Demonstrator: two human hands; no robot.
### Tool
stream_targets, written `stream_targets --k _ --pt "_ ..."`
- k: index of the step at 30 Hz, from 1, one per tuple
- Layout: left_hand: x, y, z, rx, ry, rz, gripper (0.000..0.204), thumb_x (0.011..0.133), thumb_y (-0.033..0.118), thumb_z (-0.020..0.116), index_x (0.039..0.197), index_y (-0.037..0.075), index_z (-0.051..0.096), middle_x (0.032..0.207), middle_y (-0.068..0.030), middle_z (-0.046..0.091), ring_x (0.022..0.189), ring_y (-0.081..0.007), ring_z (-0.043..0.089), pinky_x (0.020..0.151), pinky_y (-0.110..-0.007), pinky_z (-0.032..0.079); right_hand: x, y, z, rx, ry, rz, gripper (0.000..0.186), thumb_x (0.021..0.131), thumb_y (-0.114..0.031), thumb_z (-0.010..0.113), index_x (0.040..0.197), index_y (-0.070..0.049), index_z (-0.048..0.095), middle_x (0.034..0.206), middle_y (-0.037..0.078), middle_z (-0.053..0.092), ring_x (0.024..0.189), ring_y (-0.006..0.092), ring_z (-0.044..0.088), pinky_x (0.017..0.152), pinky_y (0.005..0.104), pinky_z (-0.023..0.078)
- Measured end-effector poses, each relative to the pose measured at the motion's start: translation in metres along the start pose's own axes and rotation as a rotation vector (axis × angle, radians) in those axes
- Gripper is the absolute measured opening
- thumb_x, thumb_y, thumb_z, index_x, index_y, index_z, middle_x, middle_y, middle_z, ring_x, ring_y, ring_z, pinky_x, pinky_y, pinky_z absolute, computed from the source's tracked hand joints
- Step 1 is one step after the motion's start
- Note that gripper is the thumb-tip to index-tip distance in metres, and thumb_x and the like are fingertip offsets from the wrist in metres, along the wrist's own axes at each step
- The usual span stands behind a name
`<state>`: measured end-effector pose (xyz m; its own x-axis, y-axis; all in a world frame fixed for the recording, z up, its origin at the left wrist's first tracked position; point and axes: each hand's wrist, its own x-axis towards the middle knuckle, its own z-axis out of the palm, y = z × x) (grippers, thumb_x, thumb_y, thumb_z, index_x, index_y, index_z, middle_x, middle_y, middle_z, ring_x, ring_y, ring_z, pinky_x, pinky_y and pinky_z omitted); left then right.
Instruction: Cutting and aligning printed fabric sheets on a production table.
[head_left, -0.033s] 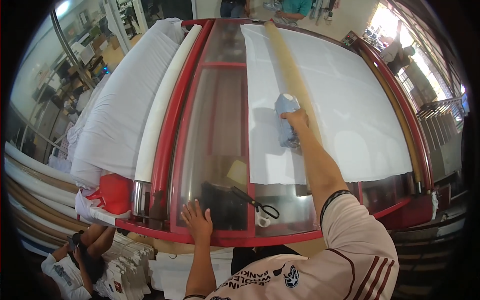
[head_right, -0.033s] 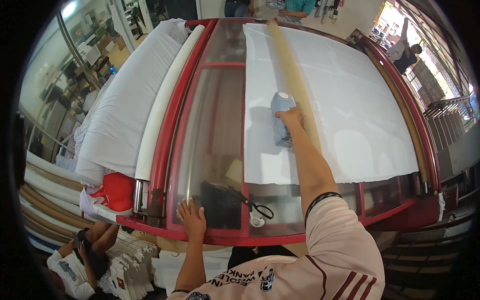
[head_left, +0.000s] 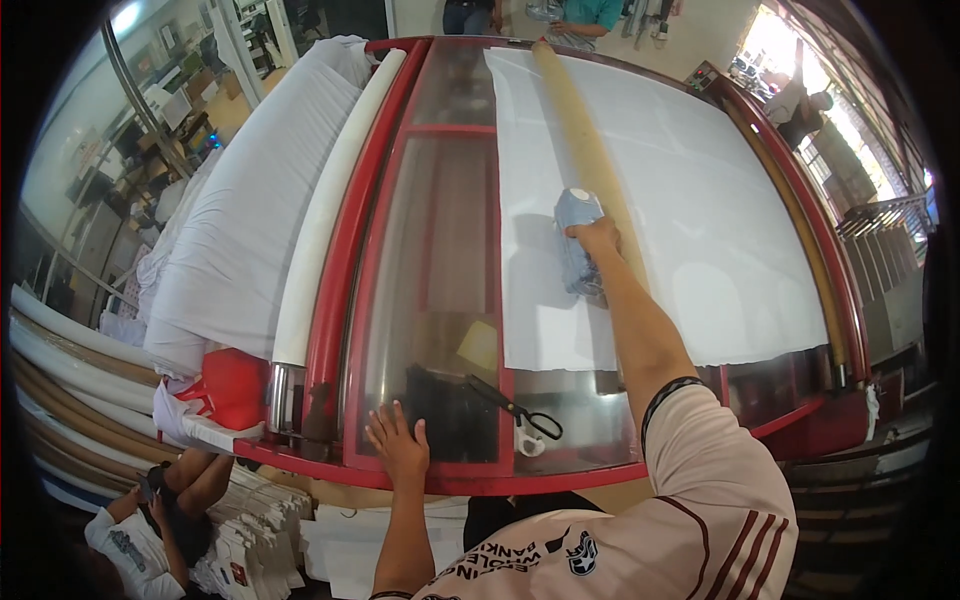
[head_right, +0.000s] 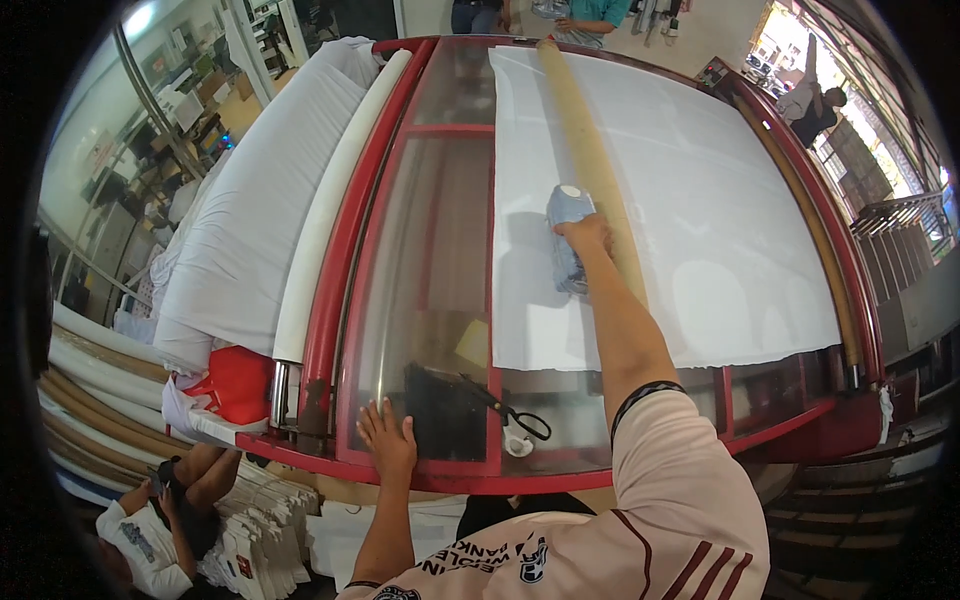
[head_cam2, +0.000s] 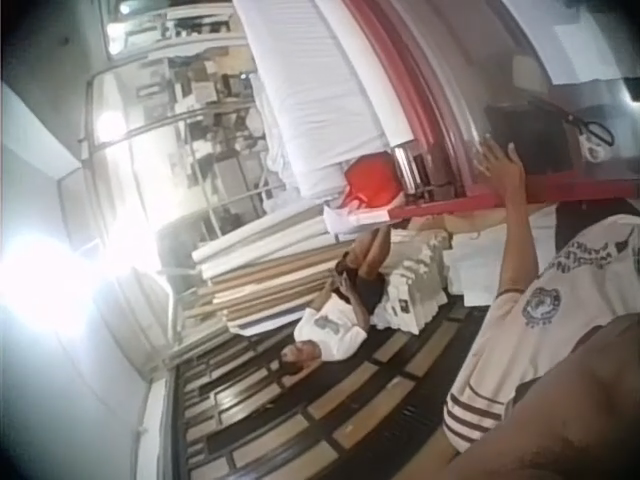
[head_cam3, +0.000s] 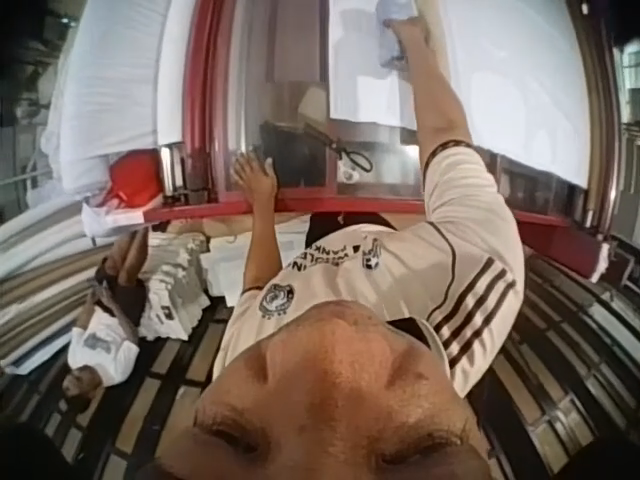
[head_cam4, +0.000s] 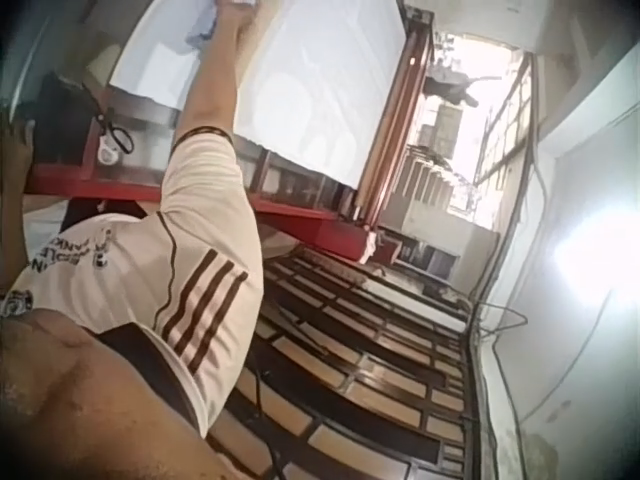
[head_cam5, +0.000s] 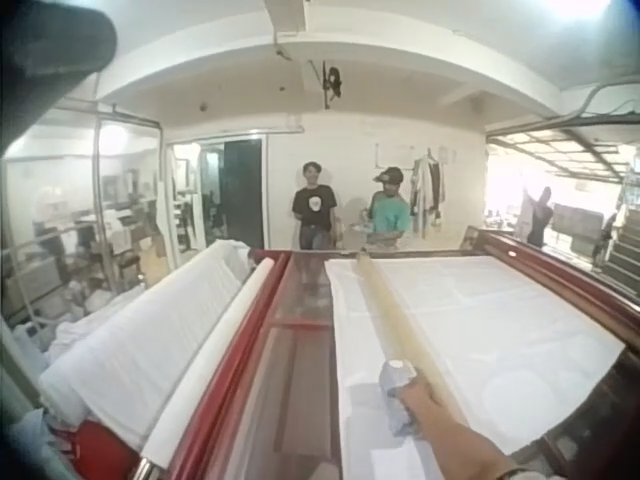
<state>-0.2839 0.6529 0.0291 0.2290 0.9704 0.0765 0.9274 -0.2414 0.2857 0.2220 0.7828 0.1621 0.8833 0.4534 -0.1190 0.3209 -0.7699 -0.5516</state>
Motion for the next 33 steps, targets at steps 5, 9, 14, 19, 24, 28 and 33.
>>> stream_targets --k 5,9,14,19,24,28,33 --pt "-0.004 -0.001 -0.011 0.032 -0.044 -0.028 0.064 0.099 0.042 0.048 0.148 0.004 0.036 0.151 -0.0262 0.033 0.144 -0.0445 0.021 0.117 -0.059 0.013 0.02 -0.023 0.024 -0.092 0.029 0.02 0.08 0.061 -0.04 0.088 0.123 0.003 0.061 0.124 0.022 0.063 0.119 0.0359 0.058 0.101 0.0438 0.046" --pt "0.0 0.012 -0.005 0.056 -0.066 -0.003 0.064 0.099 0.042 0.047 0.148 0.002 0.035 0.152 -0.0274 0.03 0.144 -0.0453 0.02 0.117 -0.059 0.013 0.075 -0.018 0.035 -0.125 0.034 0.036 0.086 0.065 -0.049 0.085 0.128 0.003 0.056 0.129 0.02 0.059 0.122 0.0371 0.055 0.103 0.0476 0.043" --pt "0.004 0.009 -0.01 0.097 -0.09 -0.033 0.063 0.1 0.041 0.047 0.148 0.002 0.035 0.152 -0.0278 0.03 0.144 -0.0457 0.021 0.117 -0.059 0.013 0.072 -0.03 0.058 -0.241 0.011 0.063 0.09 0.073 -0.062 0.075 0.132 0.002 0.052 0.139 0.022 0.049 0.131 0.038 0.046 0.106 0.0536 0.039" --pt "0.008 0.012 -0.015 0.085 -0.081 -0.035 0.063 0.099 0.041 0.049 0.147 0.002 0.036 0.15 -0.0278 0.033 0.143 -0.0454 0.023 0.116 -0.059 0.014 0.069 -0.031 0.049 -0.23 -0.038 0.054 0.104 0.074 -0.071 0.068 0.14 0.005 0.04 0.141 0.022 0.046 0.132 0.0369 0.044 0.103 0.0548 0.04" --pt "0.007 0.013 -0.011 0.06 -0.093 -0.031 0.065 0.097 0.041 0.051 0.148 0.003 0.036 0.15 -0.0276 0.033 0.143 -0.0451 0.023 0.117 -0.059 0.014 0.077 -0.018 0.046 -0.046 0.047 0.005 0.103 0.079 -0.066 0.067 0.147 0.002 0.031 0.15 0.026 0.034 0.142 0.0408 0.029 0.112 0.0539 0.031" --pt "0.006 0.01 -0.015 0.043 -0.085 -0.035 0.065 0.097 0.042 0.051 0.148 0.004 0.035 0.151 -0.0265 0.031 0.144 -0.044 0.023 0.117 -0.059 0.013 0.031 0.065 0.016 -0.135 0.298 -0.457 0.097 0.083 -0.052 0.069 0.154 -0.007 0.021 0.151 0.025 0.031 0.143 0.04 0.026 0.115 0.0521 0.026" --pt "0.003 0.002 -0.02 0.042 -0.101 -0.027 0.066 0.098 0.042 0.05 0.148 0.002 0.034 0.152 -0.0272 0.029 0.144 -0.0448 0.02 0.117 -0.059 0.012 -0.105 0.177 -0.066 -0.487 0.153 0.207 0.095 0.08 -0.048 0.072 0.156 -0.025 0.019 0.153 0.027 0.025 0.143 0.0422 0.026 0.113 0.0579 0.027"
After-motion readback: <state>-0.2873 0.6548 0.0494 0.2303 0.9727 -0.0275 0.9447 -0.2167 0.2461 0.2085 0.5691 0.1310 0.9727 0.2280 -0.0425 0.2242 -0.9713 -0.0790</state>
